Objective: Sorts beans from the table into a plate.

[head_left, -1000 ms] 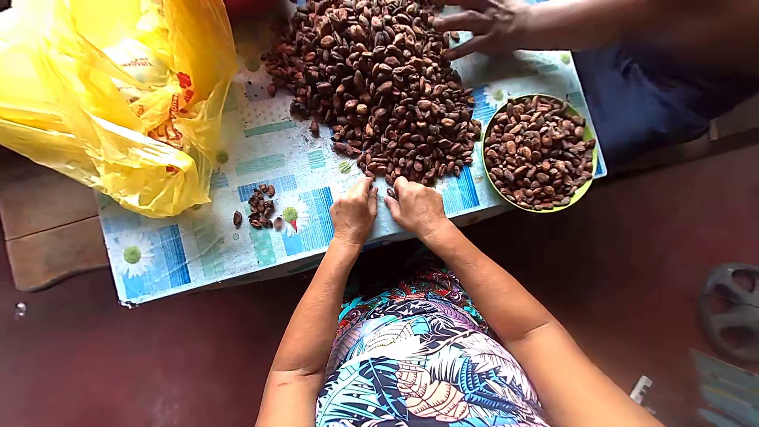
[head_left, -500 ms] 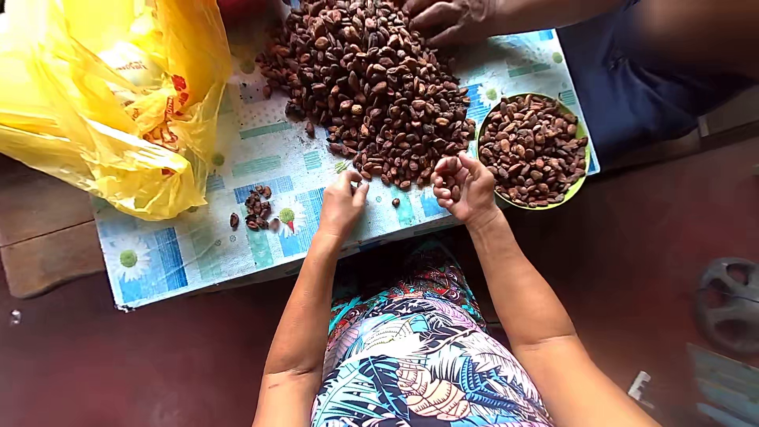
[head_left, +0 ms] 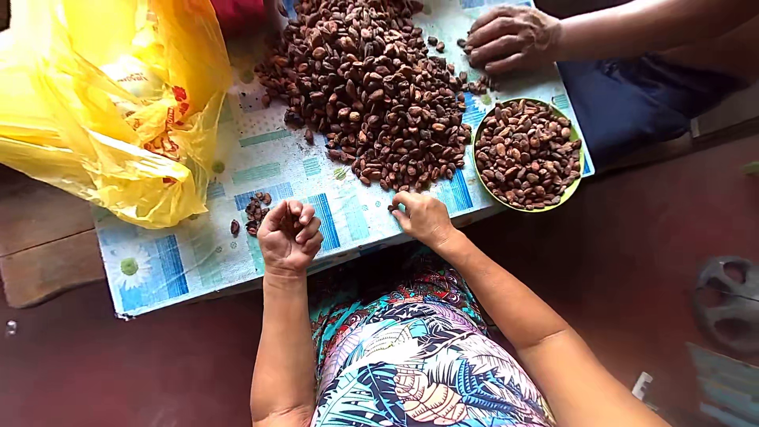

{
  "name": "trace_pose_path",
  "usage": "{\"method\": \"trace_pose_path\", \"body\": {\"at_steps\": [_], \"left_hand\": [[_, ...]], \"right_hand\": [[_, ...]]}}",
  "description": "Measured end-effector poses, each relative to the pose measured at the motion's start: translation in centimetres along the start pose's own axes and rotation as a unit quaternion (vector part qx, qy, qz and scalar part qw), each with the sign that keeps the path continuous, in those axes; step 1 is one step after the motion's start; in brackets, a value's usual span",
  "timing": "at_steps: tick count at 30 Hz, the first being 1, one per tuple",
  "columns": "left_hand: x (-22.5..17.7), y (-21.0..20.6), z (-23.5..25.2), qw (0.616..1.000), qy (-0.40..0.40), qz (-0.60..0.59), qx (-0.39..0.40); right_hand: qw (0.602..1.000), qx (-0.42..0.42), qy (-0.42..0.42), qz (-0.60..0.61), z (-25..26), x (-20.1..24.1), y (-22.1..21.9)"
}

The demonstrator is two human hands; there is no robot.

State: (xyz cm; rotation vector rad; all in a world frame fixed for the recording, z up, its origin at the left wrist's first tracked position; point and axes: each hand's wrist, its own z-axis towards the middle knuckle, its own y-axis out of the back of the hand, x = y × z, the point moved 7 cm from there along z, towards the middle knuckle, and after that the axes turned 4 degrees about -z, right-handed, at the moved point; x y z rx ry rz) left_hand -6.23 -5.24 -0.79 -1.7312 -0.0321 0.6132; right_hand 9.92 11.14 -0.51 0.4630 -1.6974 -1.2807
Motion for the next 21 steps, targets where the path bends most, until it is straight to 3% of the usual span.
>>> {"method": "trace_pose_path", "body": {"at_steps": [6, 8, 12, 14, 16, 21], "left_hand": [[-1.4, 0.2, -4.9, 1.000, -0.008, 0.023, -0.015], [-1.8, 1.0, -6.5, 0.999, -0.015, 0.033, -0.033], [-2.3, 1.9, -8.2, 0.999, -0.032, 0.017, -0.033], [-2.5, 2.2, -8.7, 0.998, -0.033, -0.002, -0.051], [-2.4, 2.5, -8.6, 0.995, -0.029, -0.019, -0.092], [0.1, 0.4, -5.1, 0.966, -0.036, 0.033, -0.255]], "right_hand": [[0.998, 0.056, -0.002, 0.012, 1.8, 1.3, -0.2], [0.991, 0.073, -0.010, 0.114, 2.6, 1.3, -0.3], [0.936, -0.004, -0.069, 0.346, 2.7, -1.0, 3.0], [0.943, -0.068, -0.085, 0.315, 2.2, -4.3, 6.4], [0.965, -0.114, -0.118, 0.202, 1.6, -8.7, 10.4], [0.964, -0.146, -0.223, 0.020, 0.8, -17.5, 17.4]]}}
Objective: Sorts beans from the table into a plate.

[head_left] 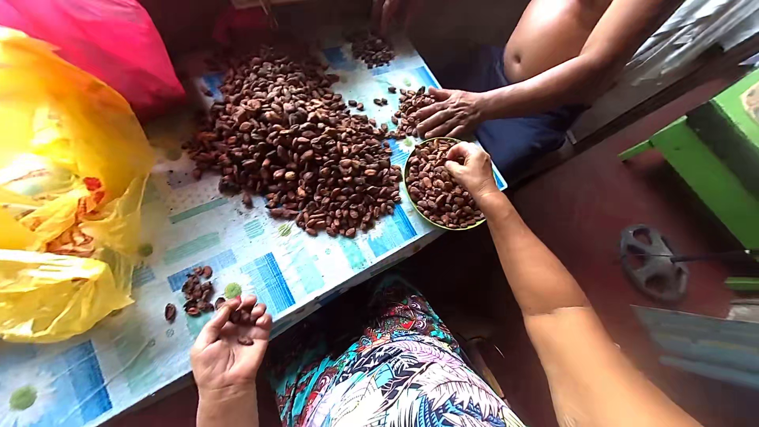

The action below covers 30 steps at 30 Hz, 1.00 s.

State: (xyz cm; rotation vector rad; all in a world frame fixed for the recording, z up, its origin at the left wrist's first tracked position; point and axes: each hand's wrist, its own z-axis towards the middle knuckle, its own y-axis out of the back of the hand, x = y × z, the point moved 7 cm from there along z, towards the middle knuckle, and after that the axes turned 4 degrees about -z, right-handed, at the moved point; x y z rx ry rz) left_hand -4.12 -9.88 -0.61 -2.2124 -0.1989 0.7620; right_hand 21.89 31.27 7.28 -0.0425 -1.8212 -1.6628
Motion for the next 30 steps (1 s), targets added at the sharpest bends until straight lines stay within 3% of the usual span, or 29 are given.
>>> {"method": "trace_pose_path", "body": {"at_steps": [3, 7, 11, 13, 16, 18, 20, 23, 26, 28, 30], "left_hand": [[3.1, -5.6, 1.3, 0.998, 0.015, 0.043, -0.052], [8.3, -13.4, 3.7, 0.990, 0.075, 0.116, 0.025], [14.4, -20.0, 7.0, 0.967, 0.173, 0.179, 0.062], [16.9, -22.7, 8.7, 0.955, 0.181, 0.225, 0.073], [19.9, -26.3, 10.7, 0.932, 0.143, 0.320, 0.086], [21.6, -28.5, 11.4, 0.920, 0.107, 0.364, 0.094], [23.1, -30.6, 11.7, 0.897, 0.065, 0.416, 0.135], [24.9, -32.8, 12.1, 0.819, 0.002, 0.515, 0.252], [24.9, -34.3, 11.1, 0.723, 0.004, 0.590, 0.359], [23.8, -35.0, 11.1, 0.649, -0.015, 0.660, 0.379], [22.5, -34.9, 11.9, 0.543, -0.076, 0.751, 0.368]], "right_hand": [[0.999, 0.032, 0.024, 0.011, 1.0, -1.6, 0.6], [0.991, -0.007, 0.045, 0.130, -0.7, -4.4, 2.5], [0.967, -0.088, -0.109, 0.214, -5.9, -10.6, 3.6], [0.932, -0.044, -0.214, 0.289, -9.7, -12.1, 2.1], [0.835, 0.071, -0.337, 0.429, -13.8, -12.4, -2.6], [0.776, 0.135, -0.376, 0.488, -14.9, -11.2, -5.5], [0.733, 0.148, -0.390, 0.538, -14.8, -10.1, -7.0], [0.695, 0.133, -0.403, 0.580, -13.5, -9.4, -7.2], [0.682, 0.135, -0.418, 0.585, -12.8, -9.8, -7.7], [0.674, 0.131, -0.423, 0.591, -12.6, -10.3, -7.9], [0.655, 0.119, -0.433, 0.608, -12.5, -10.8, -8.1]]}}
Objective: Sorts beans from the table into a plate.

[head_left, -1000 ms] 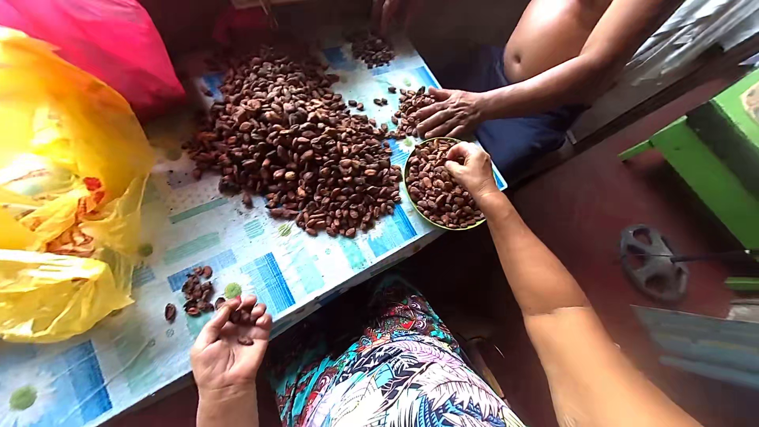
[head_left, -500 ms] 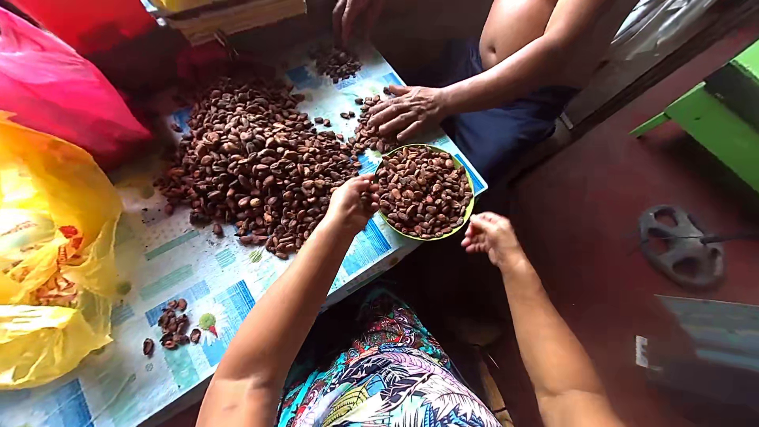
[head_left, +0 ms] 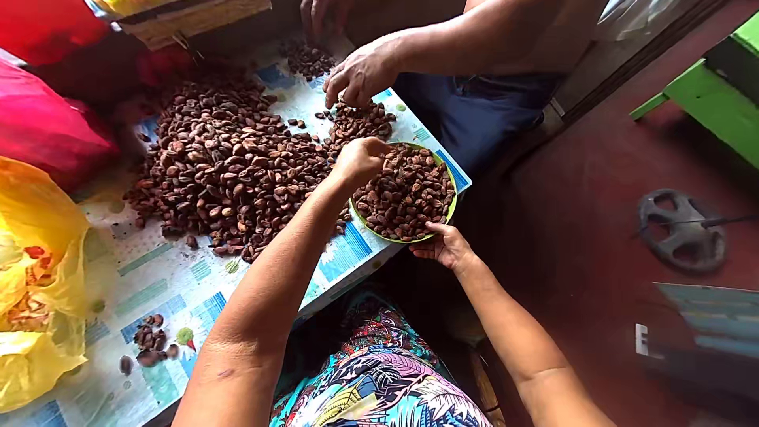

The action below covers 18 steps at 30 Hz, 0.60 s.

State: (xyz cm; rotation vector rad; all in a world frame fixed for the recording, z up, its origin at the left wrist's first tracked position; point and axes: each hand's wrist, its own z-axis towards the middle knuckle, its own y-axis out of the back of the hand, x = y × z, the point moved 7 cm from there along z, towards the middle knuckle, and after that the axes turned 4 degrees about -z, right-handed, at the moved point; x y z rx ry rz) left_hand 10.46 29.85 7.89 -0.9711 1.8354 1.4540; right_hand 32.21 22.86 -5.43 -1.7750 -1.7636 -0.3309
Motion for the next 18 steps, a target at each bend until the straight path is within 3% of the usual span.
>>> {"method": "trace_pose_path", "body": {"at_steps": [3, 7, 11, 15, 18], "left_hand": [[2.0, 0.2, -0.4, 0.992, -0.033, 0.124, -0.009], [2.8, -1.7, -1.1, 0.986, -0.069, 0.144, -0.046], [3.2, -2.4, -0.9, 0.985, -0.045, 0.150, -0.075], [4.2, -1.7, -1.9, 0.993, 0.020, -0.080, -0.084], [4.6, -1.4, -3.8, 0.945, 0.088, -0.306, -0.075]], "right_hand": [[0.998, -0.002, 0.007, 0.058, 0.3, 0.3, 0.1], [0.996, 0.002, 0.019, 0.084, 0.5, 0.5, 0.0], [0.996, 0.030, 0.026, 0.082, 0.2, 0.5, -0.1], [0.997, 0.027, 0.039, 0.069, 0.1, 0.6, 0.1], [0.997, -0.004, 0.065, 0.046, 0.1, 1.2, 0.6]]}}
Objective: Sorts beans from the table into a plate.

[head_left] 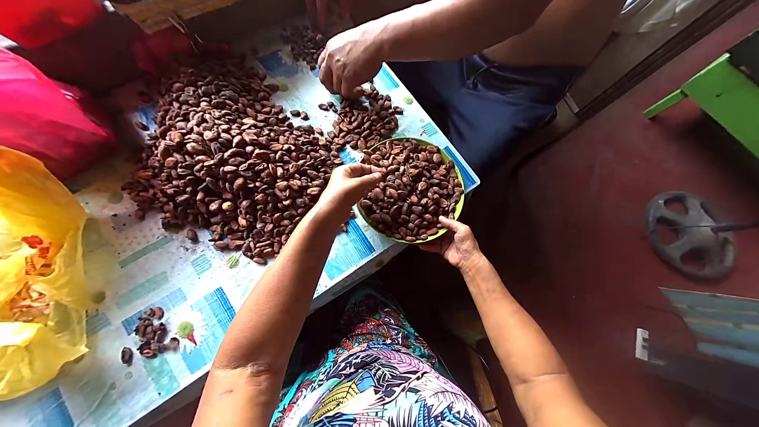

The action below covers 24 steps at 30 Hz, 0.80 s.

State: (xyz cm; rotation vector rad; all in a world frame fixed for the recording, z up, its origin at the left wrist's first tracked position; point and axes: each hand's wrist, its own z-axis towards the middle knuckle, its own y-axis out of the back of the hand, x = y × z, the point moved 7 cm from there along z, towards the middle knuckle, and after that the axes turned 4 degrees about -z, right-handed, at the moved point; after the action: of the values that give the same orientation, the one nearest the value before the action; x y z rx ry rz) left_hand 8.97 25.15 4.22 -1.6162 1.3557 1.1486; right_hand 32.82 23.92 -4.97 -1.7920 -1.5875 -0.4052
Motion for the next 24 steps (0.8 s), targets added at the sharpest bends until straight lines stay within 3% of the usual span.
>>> {"method": "trace_pose_path", "body": {"at_steps": [3, 5, 8, 10, 14, 17, 24], "left_hand": [[0.7, 2.2, -2.4, 0.991, 0.051, -0.121, 0.010], [1.0, 5.0, -5.0, 0.992, 0.018, -0.122, -0.013], [2.1, 11.3, -9.8, 0.996, -0.033, -0.006, -0.078], [3.3, 16.1, -13.4, 0.978, -0.063, 0.149, -0.130], [6.3, 23.4, -20.2, 0.873, -0.025, 0.441, -0.205], [8.9, 26.0, -23.5, 0.837, -0.009, 0.495, -0.232], [10.5, 29.2, -26.9, 0.826, -0.074, 0.481, -0.284]], "right_hand": [[1.000, -0.016, 0.011, 0.014, 0.2, 0.4, 0.1], [1.000, -0.014, 0.006, 0.019, 0.3, 0.5, 0.1], [1.000, -0.010, 0.015, 0.001, 0.1, 1.0, 0.1], [0.999, -0.014, 0.030, 0.003, -0.1, 1.1, 0.0], [0.998, -0.031, 0.046, 0.005, -0.3, 1.0, -0.1], [0.998, -0.033, 0.056, 0.020, -0.2, 0.8, -0.4], [0.995, -0.064, 0.066, 0.032, -0.4, 0.6, -0.8]]}}
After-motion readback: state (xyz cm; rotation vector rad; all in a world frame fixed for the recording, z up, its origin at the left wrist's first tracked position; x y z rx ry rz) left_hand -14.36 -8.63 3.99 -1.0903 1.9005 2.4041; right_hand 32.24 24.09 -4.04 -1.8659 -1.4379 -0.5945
